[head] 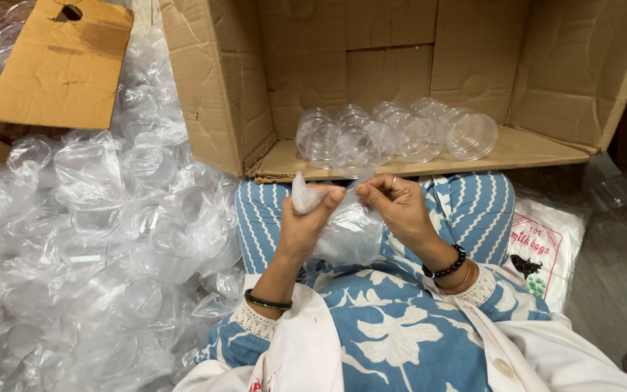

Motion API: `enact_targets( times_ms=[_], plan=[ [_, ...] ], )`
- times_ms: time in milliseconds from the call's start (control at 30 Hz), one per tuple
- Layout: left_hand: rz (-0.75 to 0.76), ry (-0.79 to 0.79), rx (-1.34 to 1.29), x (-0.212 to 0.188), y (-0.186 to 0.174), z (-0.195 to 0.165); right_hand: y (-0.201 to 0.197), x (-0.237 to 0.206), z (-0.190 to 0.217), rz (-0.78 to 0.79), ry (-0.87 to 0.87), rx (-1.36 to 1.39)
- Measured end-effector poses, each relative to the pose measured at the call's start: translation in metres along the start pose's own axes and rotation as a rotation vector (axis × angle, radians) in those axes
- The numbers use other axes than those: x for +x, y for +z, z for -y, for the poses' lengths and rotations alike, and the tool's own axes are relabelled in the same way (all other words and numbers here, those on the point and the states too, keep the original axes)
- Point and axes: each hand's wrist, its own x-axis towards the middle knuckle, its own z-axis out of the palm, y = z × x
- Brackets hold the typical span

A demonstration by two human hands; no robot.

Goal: The person sits on the floor and packs clear plastic cups into thin plastic bags, one cup per bag, then places each bagged cup into a large cardboard box. They repeatedly open a bag, insert a cup, and set the filled bag with the stacked cups in the box.

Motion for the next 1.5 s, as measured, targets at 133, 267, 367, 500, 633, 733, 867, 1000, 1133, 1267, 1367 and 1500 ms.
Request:
enact_targets(
  times_ms=[133, 267, 367, 500, 633, 733, 867, 1000, 1133, 1267, 1367, 1500],
  plan=[
    [-0.065, 0.012, 0.056, -0.002, -0.001, 0.006, 0.003, -0.002, 0.002, -0.017, 0.076, -0.009],
    [-0.082, 0.072, 0.119, -0.002, -0.001, 0.014, 0.002, -0.003, 0.000, 0.001, 0.063, 0.018],
    [-0.036, -0.016, 0.090, -0.005, -0.001, 0.016, 0.001, -0.004, -0.005, 0.011, 0.059, 0.134],
    [0.145, 0.001, -0.006, -0.009, -0.004, 0.024, 0.003, -0.003, -0.017, -0.037, 0.057, 0.257],
    [0.022, -0.172, -0.223, -0.007, -0.006, 0.050, 0.007, -0.006, -0.029, -0.062, 0.163, 0.303],
    [0.056, -0.309, -0.330, -0.006, -0.008, 0.067, 0.007, -0.009, -0.035, 0.030, 0.336, 0.530],
    [0.148, -0.458, -0.426, -0.017, -0.030, 0.046, -0.010, -0.007, -0.033, 0.101, 0.422, 0.600],
    [0.152, -0.582, -0.570, -0.026, -0.078, -0.009, -0.056, -0.005, -0.011, 0.191, 0.421, 0.318],
    [0.516, -0.382, -0.405, 0.003, -0.094, -0.007, -0.083, 0.008, -0.013, 0.292, 0.289, -0.130],
    [0.055, -0.217, -0.052, 0.105, -0.059, 0.073, -0.091, 0.067, -0.066, -0.252, 0.018, -0.856],
    [-0.149, 0.028, 0.032, 0.158, -0.039, 0.139, -0.099, 0.117, -0.122, -0.256, -0.013, -1.146],
    [-0.145, -0.135, 0.082, 0.167, -0.042, 0.178, -0.105, 0.111, -0.157, -0.306, -0.012, -0.641]
  ],
)
